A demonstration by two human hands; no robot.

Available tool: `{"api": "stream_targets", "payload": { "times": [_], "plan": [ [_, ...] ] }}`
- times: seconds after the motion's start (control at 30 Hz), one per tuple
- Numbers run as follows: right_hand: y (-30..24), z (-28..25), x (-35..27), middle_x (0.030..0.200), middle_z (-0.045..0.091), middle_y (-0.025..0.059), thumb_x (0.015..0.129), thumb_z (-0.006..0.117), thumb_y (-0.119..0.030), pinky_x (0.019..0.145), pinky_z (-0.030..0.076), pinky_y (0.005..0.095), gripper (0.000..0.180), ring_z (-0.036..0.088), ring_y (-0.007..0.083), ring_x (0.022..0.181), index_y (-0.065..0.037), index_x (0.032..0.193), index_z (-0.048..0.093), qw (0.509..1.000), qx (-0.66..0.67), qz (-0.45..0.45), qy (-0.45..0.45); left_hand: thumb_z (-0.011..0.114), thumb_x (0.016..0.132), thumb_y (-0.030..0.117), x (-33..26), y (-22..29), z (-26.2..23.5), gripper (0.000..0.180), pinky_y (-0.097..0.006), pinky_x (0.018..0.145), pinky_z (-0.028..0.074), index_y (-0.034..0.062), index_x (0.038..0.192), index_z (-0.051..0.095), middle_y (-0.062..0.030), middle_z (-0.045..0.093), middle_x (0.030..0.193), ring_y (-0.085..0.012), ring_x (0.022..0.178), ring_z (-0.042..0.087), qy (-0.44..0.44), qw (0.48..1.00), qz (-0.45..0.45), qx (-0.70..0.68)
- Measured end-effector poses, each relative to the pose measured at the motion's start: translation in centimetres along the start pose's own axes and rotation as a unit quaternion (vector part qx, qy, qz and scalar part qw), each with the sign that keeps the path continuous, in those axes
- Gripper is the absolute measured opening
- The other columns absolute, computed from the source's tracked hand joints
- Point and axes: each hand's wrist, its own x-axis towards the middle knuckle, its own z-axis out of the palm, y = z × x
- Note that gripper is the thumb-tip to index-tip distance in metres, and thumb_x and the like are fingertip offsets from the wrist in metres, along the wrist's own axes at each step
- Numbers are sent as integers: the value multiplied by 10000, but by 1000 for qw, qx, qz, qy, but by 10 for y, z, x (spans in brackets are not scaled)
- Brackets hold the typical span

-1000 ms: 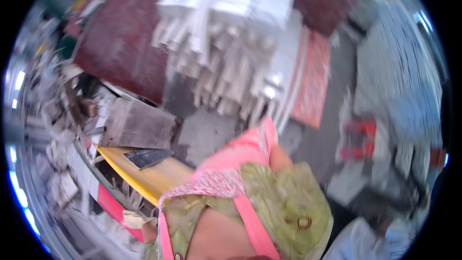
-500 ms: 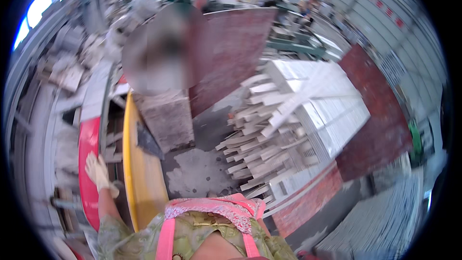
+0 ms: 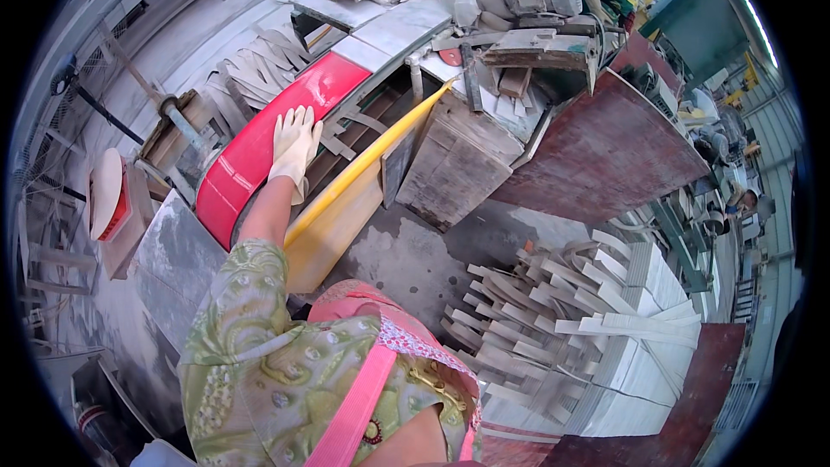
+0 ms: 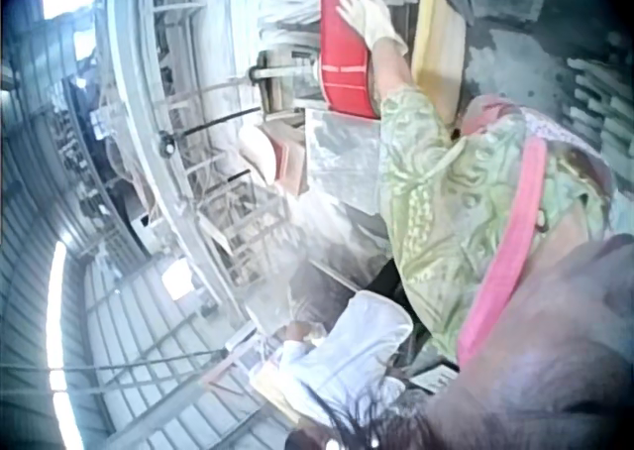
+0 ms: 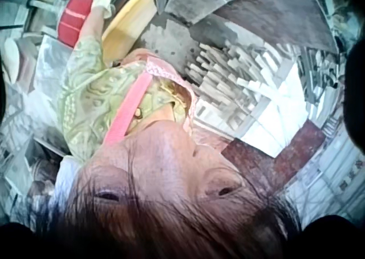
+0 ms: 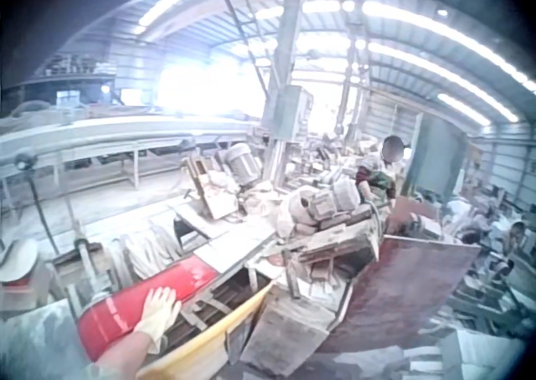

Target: The person repeatedly picks up rectangular white plasterboard pieces from a conveyor belt and stacks them on a nearby table. The person wears gloves and an apron while handling the boards one by one in a factory setting.

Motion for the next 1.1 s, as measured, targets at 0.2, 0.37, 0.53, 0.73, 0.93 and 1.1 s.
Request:
{"api": "stream_targets", "payload": {
  "times": [0.2,0.37,0.53,0.73,0.93,1.1],
  "plan": [
    [-52,18,37,1224,732,89,754,771,-464,974,521,405,536,684,257,1174,-118,1163,736,997,-30,-46,-47,407,1075,389,4,6,-4,520,-508,1202,318,52,1447,548,-147,549,1476,-346,1413,460,-11,1000,-13,12],
    [-105,44,63,1232,729,86,748,772,-473,976,520,402,551,683,256,1177,-122,1171,732,993,-61,-75,-70,421,1071,369,2,0,2,512,-503,1208,310,36,1436,556,-158,580,1431,-346,1389,477,17,1000,-10,-6],
    [-157,65,90,1240,726,83,741,773,-483,979,518,399,567,681,255,1179,-126,1179,728,985,-115,-111,-73,480,1049,330,-5,-2,0,496,-505,1186,337,-40,1363,583,-224,595,1367,-382,1335,505,71,997,19,-8],
    [-217,14,177,1250,723,79,733,775,-495,982,516,395,585,679,253,1183,-131,1188,723,871,-389,-283,98,501,1037,318,0,17,3,507,-505,1204,316,-62,1363,582,-247,586,1379,-403,1365,488,74,993,25,-83],
    [-536,56,-44,1175,706,178,1023,471,-255,986,481,406,357,652,324,1139,-23,1201,675,864,-133,-485,33,511,1035,283,-12,-5,-5,473,-509,1213,301,-70,1335,606,-270,597,1366,-424,1350,503,81,991,-7,-105],
    [-642,168,-109,1182,713,283,1023,540,-312,1010,502,432,470,679,409,1146,59,1285,657,752,35,-650,-106,513,1034,268,-9,-1,-7,449,-507,1217,294,-61,1320,622,-267,603,1363,-418,1353,502,81,986,-7,-142]
  ]
}}
